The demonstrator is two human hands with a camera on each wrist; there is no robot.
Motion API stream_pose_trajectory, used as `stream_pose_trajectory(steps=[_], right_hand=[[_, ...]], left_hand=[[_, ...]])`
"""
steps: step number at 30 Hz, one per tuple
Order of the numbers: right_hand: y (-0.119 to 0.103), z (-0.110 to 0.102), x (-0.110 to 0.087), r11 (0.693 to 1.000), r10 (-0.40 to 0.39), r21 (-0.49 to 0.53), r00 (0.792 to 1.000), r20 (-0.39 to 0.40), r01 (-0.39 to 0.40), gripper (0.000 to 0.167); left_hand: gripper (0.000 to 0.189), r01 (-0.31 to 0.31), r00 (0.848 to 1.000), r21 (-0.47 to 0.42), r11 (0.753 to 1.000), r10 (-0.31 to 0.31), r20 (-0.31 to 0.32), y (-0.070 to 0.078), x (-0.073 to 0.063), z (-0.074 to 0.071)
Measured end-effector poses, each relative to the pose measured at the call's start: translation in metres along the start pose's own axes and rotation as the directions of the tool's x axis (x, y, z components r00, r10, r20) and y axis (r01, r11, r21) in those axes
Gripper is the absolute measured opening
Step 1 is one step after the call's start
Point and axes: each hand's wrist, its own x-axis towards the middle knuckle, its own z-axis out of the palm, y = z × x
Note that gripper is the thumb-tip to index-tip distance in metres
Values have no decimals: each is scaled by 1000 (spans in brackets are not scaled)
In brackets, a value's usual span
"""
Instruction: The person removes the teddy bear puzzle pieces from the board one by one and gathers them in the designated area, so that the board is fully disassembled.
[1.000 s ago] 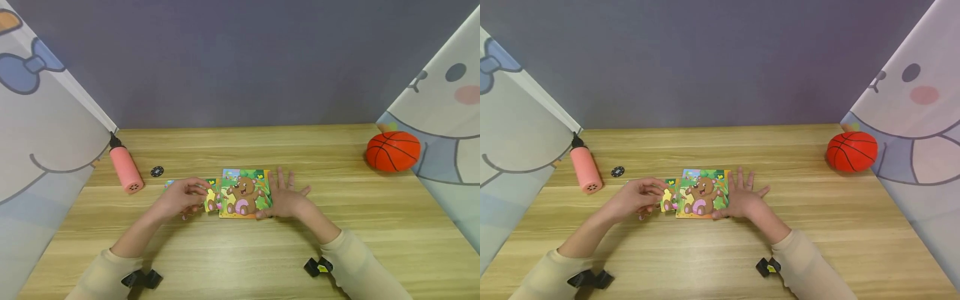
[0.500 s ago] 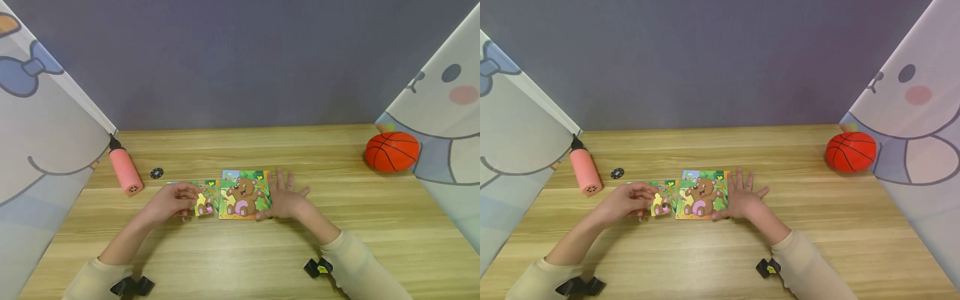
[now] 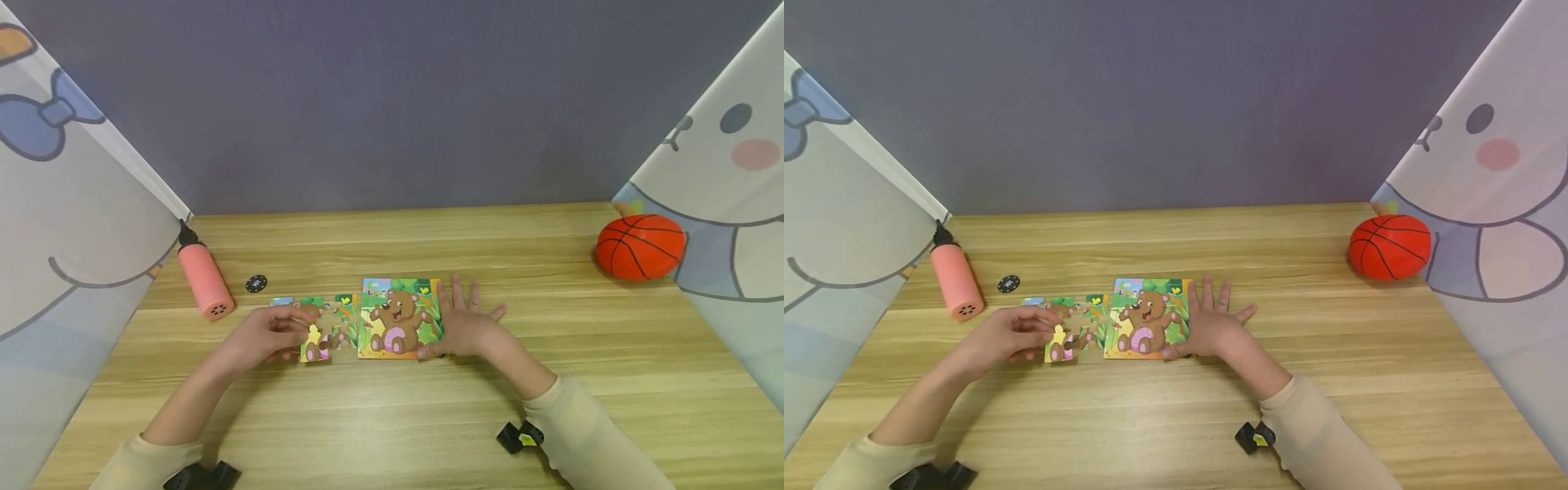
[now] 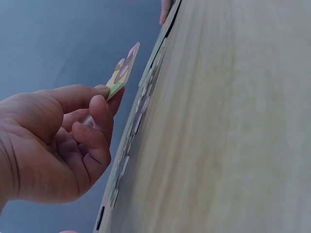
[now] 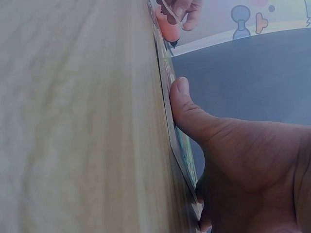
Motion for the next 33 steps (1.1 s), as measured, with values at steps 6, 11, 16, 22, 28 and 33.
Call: stream_pose_trajectory(steps=[6,11,16,22,28,33], right_hand=[[0,-2,0,1000,-1,13,1000,4,1,142],[1,-2,0,1000,-9,19,1000,3,9,142],[1,-1,1,1000,-10,12,1000,1,10,142],[1,-1,1,1000,-10,4,1000,-1,10,142],[2,0,2,1000,-11,12,1000,-4,11,143],[2,0,2,1000,-16,18,1000,-5,16,142]], left_hand=[[31,24,999,16,1000,-24,-21,-4,-7,-5],[32,31,999,8,999,-31,-39,-9,-13,-10],[32,32,998,-14,999,-32,-55,-15,-20,-18],[35,32,997,-27,999,-34,-67,-22,-28,-28],[35,38,998,-24,999,-39,-44,-28,-34,-34],[33,47,999,4,999,-47,-27,-31,-38,-38]])
